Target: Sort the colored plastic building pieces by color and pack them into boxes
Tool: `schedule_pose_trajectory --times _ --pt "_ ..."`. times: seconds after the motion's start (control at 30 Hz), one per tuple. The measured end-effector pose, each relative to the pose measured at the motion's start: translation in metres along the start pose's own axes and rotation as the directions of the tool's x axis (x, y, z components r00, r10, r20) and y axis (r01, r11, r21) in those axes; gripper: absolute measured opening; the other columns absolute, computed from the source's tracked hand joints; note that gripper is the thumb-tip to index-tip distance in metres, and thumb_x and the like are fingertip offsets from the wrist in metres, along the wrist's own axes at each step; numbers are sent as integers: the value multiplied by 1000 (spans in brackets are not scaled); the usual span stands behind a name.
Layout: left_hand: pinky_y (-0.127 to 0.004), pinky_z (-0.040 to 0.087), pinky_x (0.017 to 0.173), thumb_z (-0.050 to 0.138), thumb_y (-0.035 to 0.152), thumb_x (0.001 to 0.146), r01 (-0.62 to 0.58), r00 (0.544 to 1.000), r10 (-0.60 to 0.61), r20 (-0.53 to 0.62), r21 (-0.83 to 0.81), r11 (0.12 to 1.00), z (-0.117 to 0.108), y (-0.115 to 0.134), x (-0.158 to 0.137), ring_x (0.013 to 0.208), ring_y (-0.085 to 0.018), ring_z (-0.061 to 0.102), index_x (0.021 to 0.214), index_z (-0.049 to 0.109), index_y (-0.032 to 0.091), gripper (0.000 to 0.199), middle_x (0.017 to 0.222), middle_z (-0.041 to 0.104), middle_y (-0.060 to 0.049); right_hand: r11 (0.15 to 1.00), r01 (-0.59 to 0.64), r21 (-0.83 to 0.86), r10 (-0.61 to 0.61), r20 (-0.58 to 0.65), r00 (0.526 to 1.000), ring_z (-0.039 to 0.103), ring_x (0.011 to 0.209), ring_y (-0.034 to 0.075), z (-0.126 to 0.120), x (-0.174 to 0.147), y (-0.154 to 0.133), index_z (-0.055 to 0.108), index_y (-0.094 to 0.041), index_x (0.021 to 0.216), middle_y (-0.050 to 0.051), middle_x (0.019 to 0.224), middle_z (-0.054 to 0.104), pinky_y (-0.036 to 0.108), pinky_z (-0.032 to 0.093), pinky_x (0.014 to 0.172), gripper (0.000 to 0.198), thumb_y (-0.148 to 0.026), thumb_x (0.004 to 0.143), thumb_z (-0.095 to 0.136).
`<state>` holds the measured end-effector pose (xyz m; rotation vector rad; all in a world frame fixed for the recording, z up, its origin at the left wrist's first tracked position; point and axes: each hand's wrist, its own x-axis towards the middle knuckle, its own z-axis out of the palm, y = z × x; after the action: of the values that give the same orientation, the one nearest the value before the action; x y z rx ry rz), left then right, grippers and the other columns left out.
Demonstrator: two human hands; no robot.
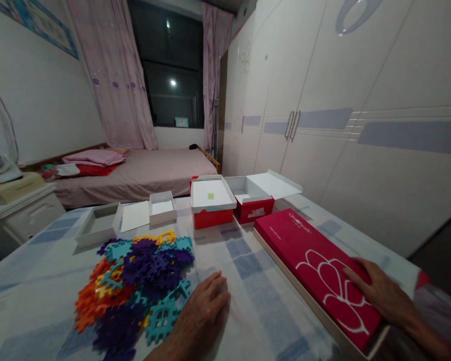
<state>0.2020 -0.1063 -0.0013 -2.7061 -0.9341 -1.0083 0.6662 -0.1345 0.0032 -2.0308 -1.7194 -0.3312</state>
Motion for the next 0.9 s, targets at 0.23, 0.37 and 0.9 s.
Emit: schedule_pose_trajectory --times 0.23,0.37,0.9 --pt "-31 55 91 47 15 88 -51 996 54 -65 39 998 0 2 1 114 -20 59 125 52 15 37 120 62 -14 972 -151 183 130 122 984 66 97 26 -18 -36 -84 56 -19 113 10 113 65 38 55 79 58 -64 79 43" --pt "-30 53 94 48 15 86 -32 999 33 -39 23 999 -1 0 -3 118 -20 57 132 46 15 46 126 59 -15 972 -87 220 54 152 987 65 100 24 -25 -51 -122 57 -23 113 8 113 66 37 55 83 52 -61 81 44" --pt "-47 44 103 46 12 79 187 979 -196 -57 -141 972 15 -12 -13 137 -30 32 151 12 18 79 151 31 -15 920 -70 384 16 143 990 64 104 25 -28 -55 -144 61 -26 115 6 118 66 37 54 88 48 -57 81 47"
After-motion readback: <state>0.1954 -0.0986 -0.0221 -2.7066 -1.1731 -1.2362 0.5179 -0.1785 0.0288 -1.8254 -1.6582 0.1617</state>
